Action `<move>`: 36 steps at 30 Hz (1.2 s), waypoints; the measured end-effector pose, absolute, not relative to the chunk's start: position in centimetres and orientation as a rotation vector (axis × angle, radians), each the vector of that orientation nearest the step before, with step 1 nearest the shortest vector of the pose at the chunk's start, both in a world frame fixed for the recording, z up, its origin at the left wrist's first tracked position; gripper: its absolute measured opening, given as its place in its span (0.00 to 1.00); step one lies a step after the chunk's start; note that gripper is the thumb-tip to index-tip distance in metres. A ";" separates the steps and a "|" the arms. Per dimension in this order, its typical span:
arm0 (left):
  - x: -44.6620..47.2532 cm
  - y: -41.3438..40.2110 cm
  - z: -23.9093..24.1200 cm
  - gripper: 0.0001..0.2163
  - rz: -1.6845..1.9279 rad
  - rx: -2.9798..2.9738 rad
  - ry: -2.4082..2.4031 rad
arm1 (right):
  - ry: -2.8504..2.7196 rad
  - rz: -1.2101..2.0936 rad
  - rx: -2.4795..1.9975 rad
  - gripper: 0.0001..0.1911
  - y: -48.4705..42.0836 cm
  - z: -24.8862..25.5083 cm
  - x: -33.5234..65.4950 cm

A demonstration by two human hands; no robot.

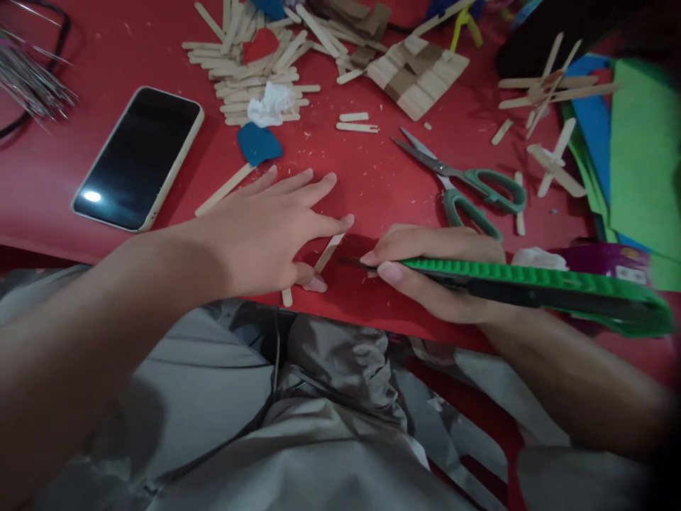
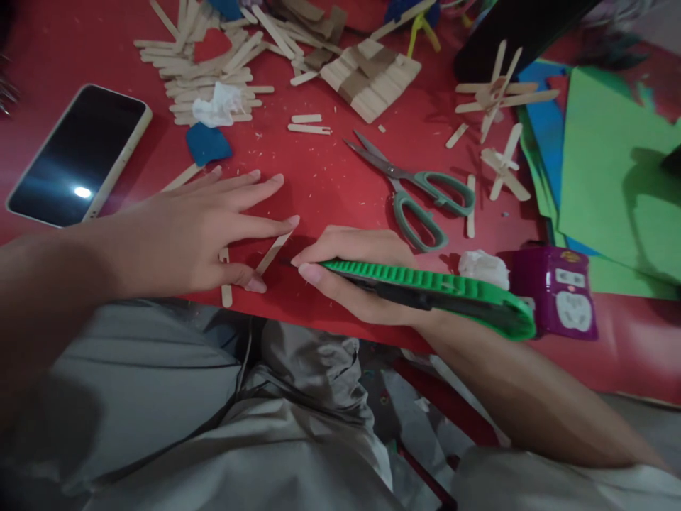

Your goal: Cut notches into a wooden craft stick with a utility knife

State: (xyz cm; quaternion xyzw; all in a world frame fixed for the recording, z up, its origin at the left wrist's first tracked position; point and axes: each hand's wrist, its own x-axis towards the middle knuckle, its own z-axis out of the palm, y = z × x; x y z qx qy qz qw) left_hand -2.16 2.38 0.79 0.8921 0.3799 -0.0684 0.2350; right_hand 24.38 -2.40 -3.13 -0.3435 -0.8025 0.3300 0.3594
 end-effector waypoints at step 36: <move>-2.1 2.4 0.4 0.36 -0.166 2.496 1.043 | -2.101 0.894 -0.883 0.07 -2.2 -2.4 23.7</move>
